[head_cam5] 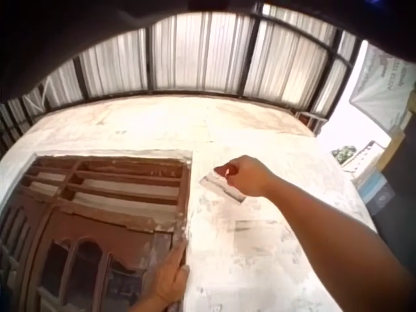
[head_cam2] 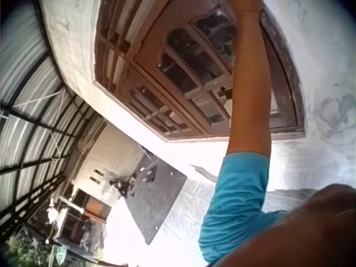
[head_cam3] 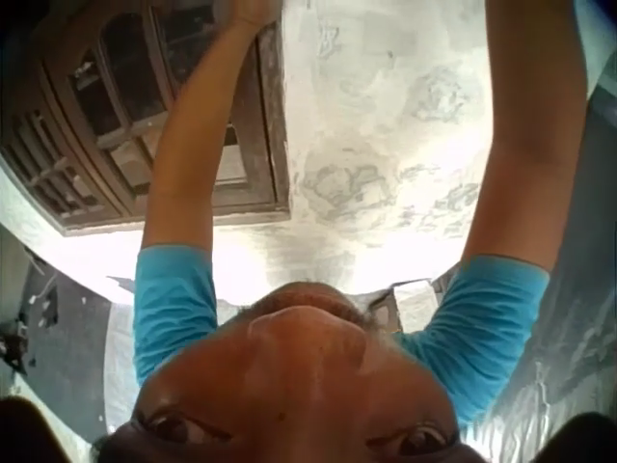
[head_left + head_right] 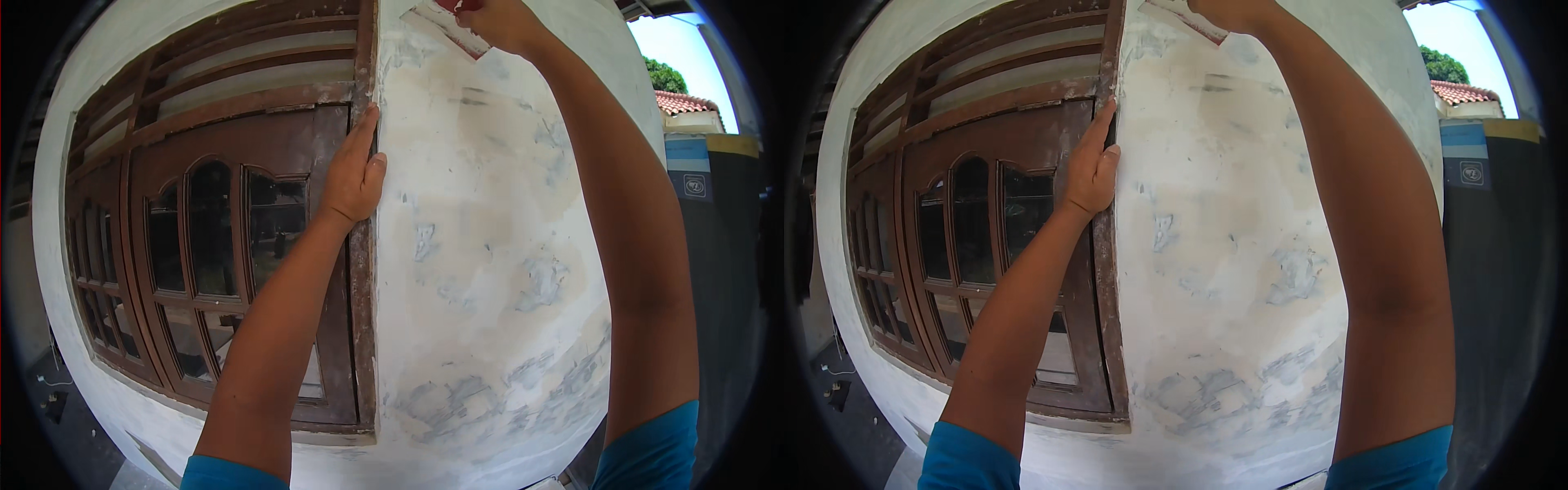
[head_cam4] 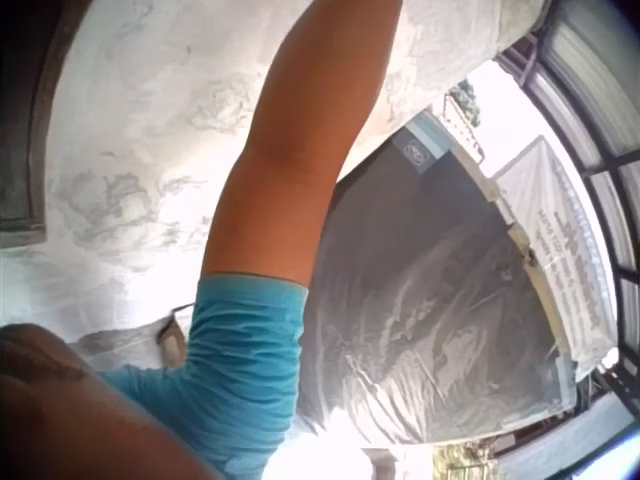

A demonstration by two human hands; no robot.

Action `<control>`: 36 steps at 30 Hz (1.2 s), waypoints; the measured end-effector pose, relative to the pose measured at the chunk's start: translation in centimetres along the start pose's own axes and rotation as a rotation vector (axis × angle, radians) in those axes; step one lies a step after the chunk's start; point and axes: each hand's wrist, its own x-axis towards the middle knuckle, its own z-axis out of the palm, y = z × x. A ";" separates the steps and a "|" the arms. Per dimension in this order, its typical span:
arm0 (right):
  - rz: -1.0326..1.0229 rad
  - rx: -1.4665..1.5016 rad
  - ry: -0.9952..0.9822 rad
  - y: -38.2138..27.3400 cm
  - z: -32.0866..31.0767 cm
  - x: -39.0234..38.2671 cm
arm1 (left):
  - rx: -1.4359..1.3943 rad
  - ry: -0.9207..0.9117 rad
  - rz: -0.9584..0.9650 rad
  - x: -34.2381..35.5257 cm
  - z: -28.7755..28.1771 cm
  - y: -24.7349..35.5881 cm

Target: Applying plaster or putty to an exterior wall using a putty knife.

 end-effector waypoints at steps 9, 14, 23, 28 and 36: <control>-0.237 -0.389 -0.073 2.3 6.1 0.6 | -0.133 0.029 0.073 0.3 0.7 -0.3; -0.355 -0.343 -0.044 1.5 10.2 -10.6 | -0.152 0.078 0.036 -0.5 -0.4 -1.0; -0.077 -0.394 0.008 1.9 3.0 2.3 | -0.128 0.021 0.051 0.3 0.6 0.0; -0.249 -0.361 -0.058 2.6 10.0 -6.9 | -0.202 0.030 -0.006 0.5 -0.2 -0.2; -0.160 -0.281 0.028 1.0 4.1 -0.7 | -0.298 0.102 -0.046 0.7 0.5 -0.5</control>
